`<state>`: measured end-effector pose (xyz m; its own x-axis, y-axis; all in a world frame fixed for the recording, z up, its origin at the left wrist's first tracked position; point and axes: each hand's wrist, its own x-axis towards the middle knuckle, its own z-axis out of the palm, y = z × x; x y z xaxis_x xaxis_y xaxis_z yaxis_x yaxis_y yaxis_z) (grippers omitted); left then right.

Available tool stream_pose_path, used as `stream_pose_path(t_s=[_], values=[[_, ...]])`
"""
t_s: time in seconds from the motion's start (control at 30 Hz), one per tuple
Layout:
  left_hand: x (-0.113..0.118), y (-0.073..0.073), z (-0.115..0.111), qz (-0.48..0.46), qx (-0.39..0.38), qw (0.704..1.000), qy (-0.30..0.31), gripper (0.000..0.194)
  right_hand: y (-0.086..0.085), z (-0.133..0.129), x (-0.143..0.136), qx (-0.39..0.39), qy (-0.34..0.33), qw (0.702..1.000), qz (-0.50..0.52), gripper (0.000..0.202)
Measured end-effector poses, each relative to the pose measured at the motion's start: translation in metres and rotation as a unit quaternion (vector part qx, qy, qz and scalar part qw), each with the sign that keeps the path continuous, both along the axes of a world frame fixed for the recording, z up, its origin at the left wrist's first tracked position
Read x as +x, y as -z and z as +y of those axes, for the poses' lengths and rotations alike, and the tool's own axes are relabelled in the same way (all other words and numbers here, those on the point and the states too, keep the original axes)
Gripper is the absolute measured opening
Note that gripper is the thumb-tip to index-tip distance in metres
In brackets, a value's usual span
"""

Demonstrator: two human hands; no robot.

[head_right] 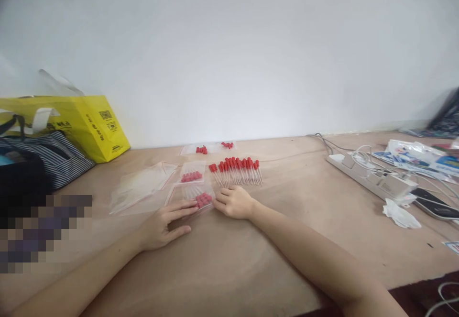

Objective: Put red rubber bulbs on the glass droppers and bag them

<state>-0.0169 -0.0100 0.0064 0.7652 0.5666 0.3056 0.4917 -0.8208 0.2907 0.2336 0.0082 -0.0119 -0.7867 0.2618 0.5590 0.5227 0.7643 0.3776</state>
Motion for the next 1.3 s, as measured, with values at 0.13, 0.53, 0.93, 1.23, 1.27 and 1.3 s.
stream_pose_path(t_s=[0.13, 0.53, 0.93, 1.23, 1.27, 1.3], values=[[-0.002, 0.001, 0.000, 0.002, 0.010, 1.000, -0.008, 0.033, -0.001, 0.008, 0.006, 0.024, -0.044, 0.997, -0.052, 0.025], [-0.009, 0.000, 0.008, 0.027, 0.231, 0.972, -0.013, 0.022, 0.002, 0.008, -0.003, 0.011, 0.001, 0.999, 0.030, 0.033], [-0.004, -0.004, 0.004, 0.070, 0.378, 0.923, 0.009, 0.027, 0.001, 0.007, -0.005, 0.046, -0.023, 0.999, 0.019, 0.027], [-0.004, -0.002, 0.007, 0.045, 0.387, 0.921, 0.011, 0.024, 0.000, 0.003, -0.022, 0.075, -0.014, 0.997, 0.030, 0.021], [-0.004, -0.002, 0.007, 0.038, 0.394, 0.918, 0.016, 0.022, 0.000, 0.003, -0.028, 0.079, -0.019, 0.996, 0.031, 0.021], [-0.003, -0.003, 0.007, 0.029, 0.403, 0.915, 0.020, 0.021, -0.001, 0.003, -0.034, 0.082, -0.026, 0.996, 0.030, 0.021]])
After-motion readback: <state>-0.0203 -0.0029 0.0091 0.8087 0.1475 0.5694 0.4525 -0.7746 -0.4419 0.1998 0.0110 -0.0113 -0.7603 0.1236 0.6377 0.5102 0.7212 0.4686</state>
